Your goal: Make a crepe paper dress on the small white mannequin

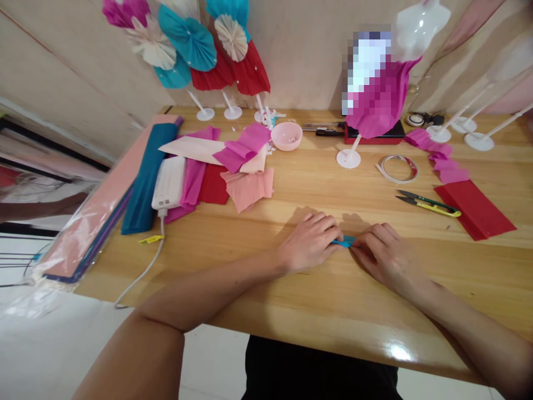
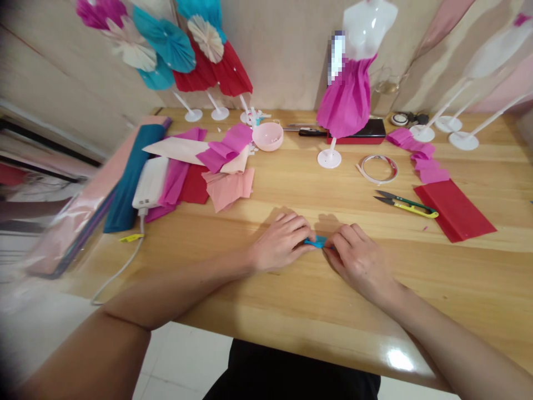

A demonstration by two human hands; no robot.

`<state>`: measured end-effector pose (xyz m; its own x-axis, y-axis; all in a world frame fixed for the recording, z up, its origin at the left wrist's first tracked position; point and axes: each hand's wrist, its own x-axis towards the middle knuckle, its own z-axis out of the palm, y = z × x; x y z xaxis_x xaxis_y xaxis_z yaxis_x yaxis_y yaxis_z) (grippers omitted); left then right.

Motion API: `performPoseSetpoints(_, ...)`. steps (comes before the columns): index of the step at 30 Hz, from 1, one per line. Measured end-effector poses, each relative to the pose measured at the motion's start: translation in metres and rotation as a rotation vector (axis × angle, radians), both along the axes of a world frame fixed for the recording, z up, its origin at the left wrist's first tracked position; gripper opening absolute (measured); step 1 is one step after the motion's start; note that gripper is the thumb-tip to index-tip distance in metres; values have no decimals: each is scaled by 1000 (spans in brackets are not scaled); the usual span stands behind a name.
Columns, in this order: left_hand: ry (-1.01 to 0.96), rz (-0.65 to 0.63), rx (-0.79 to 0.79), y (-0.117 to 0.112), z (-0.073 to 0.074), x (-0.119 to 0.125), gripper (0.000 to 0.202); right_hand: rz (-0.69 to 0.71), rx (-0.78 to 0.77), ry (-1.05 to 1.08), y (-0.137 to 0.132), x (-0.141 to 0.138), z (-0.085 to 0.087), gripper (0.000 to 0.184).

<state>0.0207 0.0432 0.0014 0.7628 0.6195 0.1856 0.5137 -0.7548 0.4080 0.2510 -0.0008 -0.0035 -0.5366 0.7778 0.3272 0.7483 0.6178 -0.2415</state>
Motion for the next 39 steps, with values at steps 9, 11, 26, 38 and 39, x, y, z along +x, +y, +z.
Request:
performPoseSetpoints(9,49,3,53,0,2,1,30,5,36,-31,0,-1,3,3)
performPoseSetpoints(11,58,0,72,0,2,1,30,8,37,-43,0,-1,3,3)
performPoseSetpoints(26,83,-17,199,2,-1,1,34,-3,20,-66,-1,-1,3,4)
performPoseSetpoints(38,53,-23,249,0,-8,2,32,6,-50,22,-3,-2,-3,19)
performPoseSetpoints(39,51,-23,253,0,-8,2,32,5,-58,29,-2,-2,-4,18)
